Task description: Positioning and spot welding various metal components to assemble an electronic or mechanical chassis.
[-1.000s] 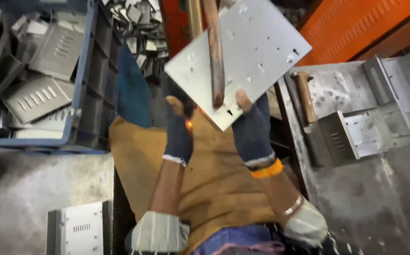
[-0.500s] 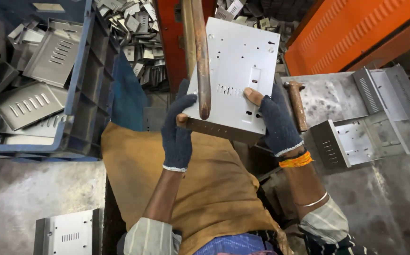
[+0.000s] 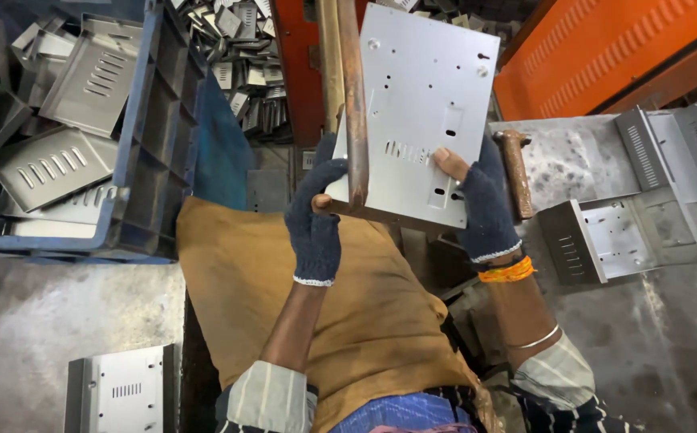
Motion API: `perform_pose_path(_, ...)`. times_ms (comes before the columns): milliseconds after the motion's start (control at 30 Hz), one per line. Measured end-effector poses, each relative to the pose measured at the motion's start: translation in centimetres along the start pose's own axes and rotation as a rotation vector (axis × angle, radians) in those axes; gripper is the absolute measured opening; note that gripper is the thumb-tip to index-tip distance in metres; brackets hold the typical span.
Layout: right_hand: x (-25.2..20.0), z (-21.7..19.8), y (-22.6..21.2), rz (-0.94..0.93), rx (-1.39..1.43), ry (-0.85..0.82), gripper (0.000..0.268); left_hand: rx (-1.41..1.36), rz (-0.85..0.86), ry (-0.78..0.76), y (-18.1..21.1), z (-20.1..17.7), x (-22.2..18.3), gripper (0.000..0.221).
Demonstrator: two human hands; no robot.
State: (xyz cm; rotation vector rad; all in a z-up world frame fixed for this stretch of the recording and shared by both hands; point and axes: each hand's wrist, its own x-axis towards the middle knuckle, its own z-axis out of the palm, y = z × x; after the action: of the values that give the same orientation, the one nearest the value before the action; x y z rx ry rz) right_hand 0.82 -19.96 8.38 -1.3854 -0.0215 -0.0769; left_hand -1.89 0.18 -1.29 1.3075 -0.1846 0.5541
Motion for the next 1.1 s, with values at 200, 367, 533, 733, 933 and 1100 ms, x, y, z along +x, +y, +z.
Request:
perform_pose_path(200,0.2,0.3,-0.4,-0.032,-0.055,-0.016,0.045,0.014,0.065,0.014,1.4,0.6,-0.1,0.047)
perform_pose_path(367,0.7,0.3,-1.7,-0.019,-0.062,-0.059,0.047,0.01,-0.041,0.076,-2.4,0.0,-1.3,0.049)
perform_pose_path(533,2.7,-0.9,-2.1,0.081,-0.118,-0.041,0.049,0.035,0.239,-0.043,2.8,1.3,-0.1,0.046)
perform_pose_path(733,5.6,-3.0,-0.2,0.088,-0.133,-0.179,0.053,0.418,0.158,-0.091,2.3,1.2,-0.4,0.069)
perform_pose_path(933,7.4,-2.5,-0.1,0.05,-0.175,-0.234,0.057,0.366,0.136,-0.061,2.9,1.2,-0.6,0.07)
perform_pose_path(1100,5.8,-0.9,-1.8,0.1,-0.135,-0.206,0.056,0.436,0.184,-0.041,2.9,1.2,-1.0,0.067)
